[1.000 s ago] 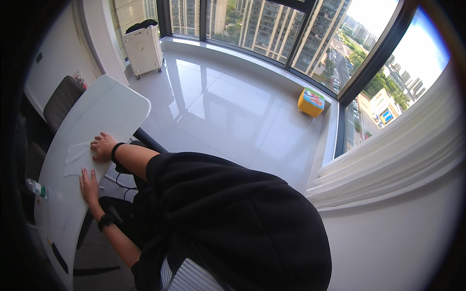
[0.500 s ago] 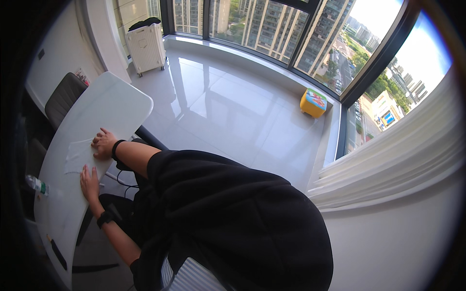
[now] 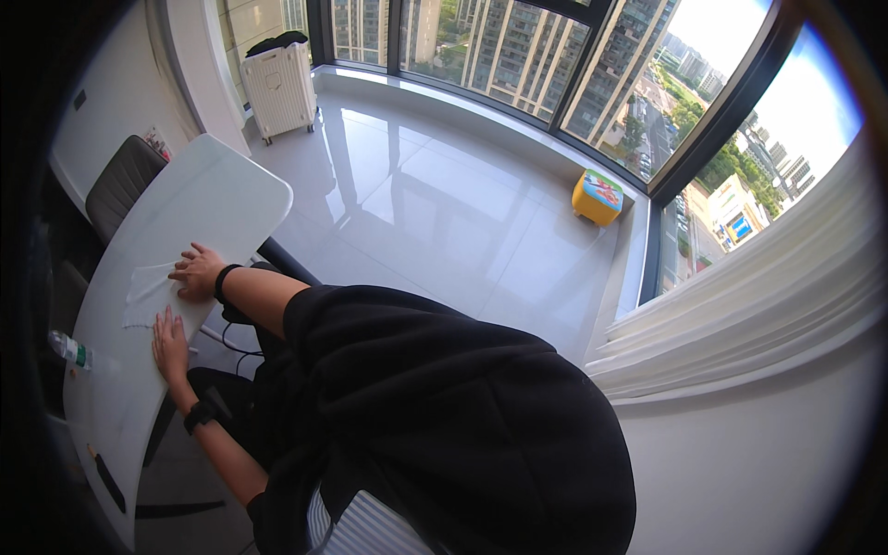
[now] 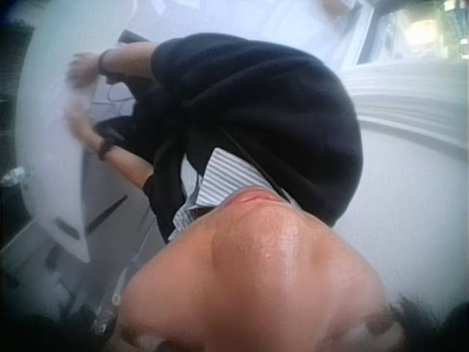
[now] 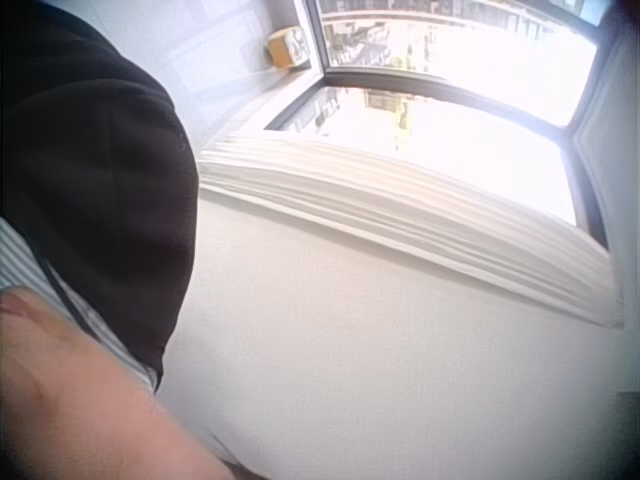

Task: The person folds a white cloth napkin by hand on a white table, smoothing it flat before folding it into a long narrow strip.

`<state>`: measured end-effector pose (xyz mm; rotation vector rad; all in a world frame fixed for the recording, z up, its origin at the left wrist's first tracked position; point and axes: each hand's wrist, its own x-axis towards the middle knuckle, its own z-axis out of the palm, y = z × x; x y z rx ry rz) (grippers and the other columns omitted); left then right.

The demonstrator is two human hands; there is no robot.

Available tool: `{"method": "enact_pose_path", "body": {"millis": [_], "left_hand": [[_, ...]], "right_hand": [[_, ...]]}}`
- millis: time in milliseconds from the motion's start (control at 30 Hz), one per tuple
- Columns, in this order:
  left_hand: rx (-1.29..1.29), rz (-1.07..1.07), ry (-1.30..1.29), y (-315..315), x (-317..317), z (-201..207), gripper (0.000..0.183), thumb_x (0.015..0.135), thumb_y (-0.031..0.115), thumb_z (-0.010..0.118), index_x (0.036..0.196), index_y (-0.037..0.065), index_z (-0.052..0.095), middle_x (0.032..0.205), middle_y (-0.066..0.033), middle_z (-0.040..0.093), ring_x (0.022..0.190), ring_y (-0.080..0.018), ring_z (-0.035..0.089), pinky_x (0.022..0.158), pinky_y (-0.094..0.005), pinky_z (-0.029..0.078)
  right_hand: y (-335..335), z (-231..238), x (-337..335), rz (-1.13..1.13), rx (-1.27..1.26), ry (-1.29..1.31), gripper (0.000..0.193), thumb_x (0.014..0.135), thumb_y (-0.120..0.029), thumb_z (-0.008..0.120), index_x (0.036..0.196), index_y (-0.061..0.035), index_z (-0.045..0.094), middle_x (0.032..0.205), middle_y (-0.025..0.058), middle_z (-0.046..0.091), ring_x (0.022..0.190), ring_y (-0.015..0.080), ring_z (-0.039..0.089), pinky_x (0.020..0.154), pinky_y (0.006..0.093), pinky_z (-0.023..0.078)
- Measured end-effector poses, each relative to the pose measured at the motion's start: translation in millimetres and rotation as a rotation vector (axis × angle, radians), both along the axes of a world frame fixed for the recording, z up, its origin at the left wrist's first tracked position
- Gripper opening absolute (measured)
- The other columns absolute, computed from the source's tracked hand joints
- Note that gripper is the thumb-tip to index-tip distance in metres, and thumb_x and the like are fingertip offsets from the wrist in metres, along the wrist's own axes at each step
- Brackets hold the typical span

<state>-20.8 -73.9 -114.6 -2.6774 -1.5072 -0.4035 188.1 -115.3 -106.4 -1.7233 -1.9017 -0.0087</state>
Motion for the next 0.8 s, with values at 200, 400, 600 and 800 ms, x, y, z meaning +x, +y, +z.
{"method": "enact_pose_path", "body": {"millis": [200,400,600,800], "left_hand": [[0.006,-0.059,-0.097,-0.5,3.2,3.7,0.051,0.1,0.049,0.041,0.143,0.021,0.048,0.154,-0.0088,0.039,0.141,-0.0285,0.036,0.116,-0.0432,0.024],[0.051,-0.181,-0.201,0.7,-2.1,0.6,0.046,0.1,0.04,0.046,0.135,0.012,0.056,0.146,-0.0122,0.048,0.134,-0.0327,0.043,0.111,-0.0409,0.033],[0.135,-0.197,-0.125,22.3,-9.6,-14.4,0.046,0.102,0.038,0.043,0.135,0.009,0.057,0.147,-0.0125,0.048,0.135,-0.0318,0.043,0.111,-0.0404,0.033],[0.139,-0.137,-0.093,22.9,-7.4,-21.0,0.054,0.102,0.039,0.041,0.138,0.001,0.05,0.148,-0.0138,0.045,0.134,-0.0329,0.043,0.11,-0.0405,0.034]], "right_hand": [[-3.0,3.7,1.2,-0.124,0.048,0.051,0.048,0.084,-0.046,0.056,0.12,-0.0147,0.064,0.129,0.0041,0.063,0.135,0.0278,0.044,0.118,0.0512,0.02],[-7.0,4.9,3.0,-0.063,0.057,0.032,0.044,0.081,-0.044,0.059,0.111,-0.0138,0.068,0.12,0.004,0.065,0.125,0.026,0.052,0.111,0.0535,0.028],[-4.5,7.7,-0.9,-0.056,0.041,-0.034,0.047,0.083,-0.047,0.057,0.118,-0.0169,0.068,0.128,0.0049,0.062,0.128,0.0245,0.049,0.113,0.0524,0.028],[-4.8,4.7,0.7,-0.078,0.001,-0.027,0.055,0.084,-0.048,0.055,0.128,-0.0161,0.064,0.137,0.0041,0.057,0.132,0.0218,0.046,0.114,0.0499,0.026]]}}
